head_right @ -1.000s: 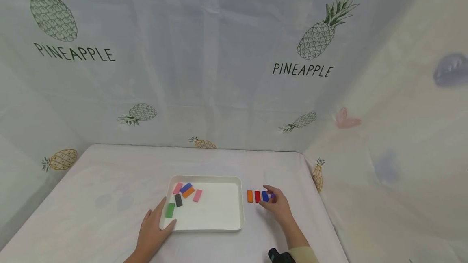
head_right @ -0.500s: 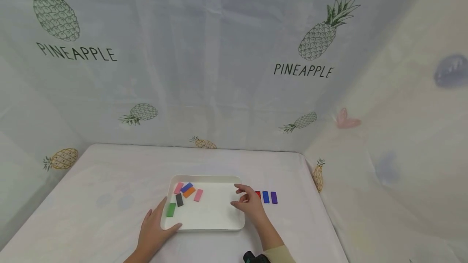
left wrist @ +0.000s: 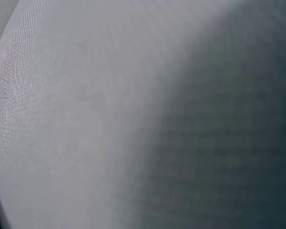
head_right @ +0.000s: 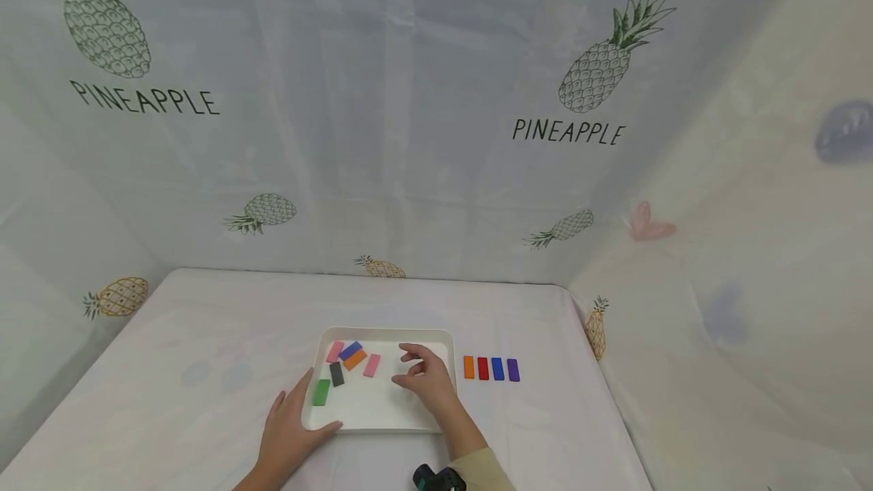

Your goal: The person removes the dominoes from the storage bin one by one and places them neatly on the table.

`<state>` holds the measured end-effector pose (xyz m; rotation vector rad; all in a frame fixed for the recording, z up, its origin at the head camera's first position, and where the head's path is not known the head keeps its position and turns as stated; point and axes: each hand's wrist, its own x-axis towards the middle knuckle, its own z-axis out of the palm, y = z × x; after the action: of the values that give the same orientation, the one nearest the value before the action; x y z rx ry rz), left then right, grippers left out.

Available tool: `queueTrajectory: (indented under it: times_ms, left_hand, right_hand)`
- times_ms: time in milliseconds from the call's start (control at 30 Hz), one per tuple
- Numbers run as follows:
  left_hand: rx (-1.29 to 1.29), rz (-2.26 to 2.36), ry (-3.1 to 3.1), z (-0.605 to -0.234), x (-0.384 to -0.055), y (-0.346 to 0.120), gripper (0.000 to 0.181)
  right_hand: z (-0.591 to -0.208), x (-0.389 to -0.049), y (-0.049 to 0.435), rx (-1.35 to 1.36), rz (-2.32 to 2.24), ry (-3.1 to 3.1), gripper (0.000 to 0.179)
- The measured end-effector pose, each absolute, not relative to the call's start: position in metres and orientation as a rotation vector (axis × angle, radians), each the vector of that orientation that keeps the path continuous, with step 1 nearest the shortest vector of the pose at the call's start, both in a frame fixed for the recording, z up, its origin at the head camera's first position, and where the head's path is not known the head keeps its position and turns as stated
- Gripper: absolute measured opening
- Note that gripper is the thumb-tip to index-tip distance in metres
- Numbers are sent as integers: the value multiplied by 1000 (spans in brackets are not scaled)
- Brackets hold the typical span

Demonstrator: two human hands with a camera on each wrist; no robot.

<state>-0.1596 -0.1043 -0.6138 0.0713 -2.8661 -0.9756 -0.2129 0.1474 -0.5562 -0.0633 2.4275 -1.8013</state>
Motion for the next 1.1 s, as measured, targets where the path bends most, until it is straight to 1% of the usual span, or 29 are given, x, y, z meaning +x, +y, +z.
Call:
queueTrajectory:
  times_ms: [167,300,733,1100]
  left_hand:
    - [86,-970,-2882,-615,-160,-104,120]
    - [91,-958,-2886,-615,-160,-105,119]
    - [72,-956,-2872,-613,-159,-104,116]
    - [73,-934,-2888,-612,-160,-104,115]
  right_hand:
    - [-566,-216,133,-46,-1844,2378,53]
    - [-577,-219,124,-9,-1860,2358,53]
    - [-599,-234,106,-7,-1832,2445,50]
    - [-602,-241,98,10,-1668,2568,42]
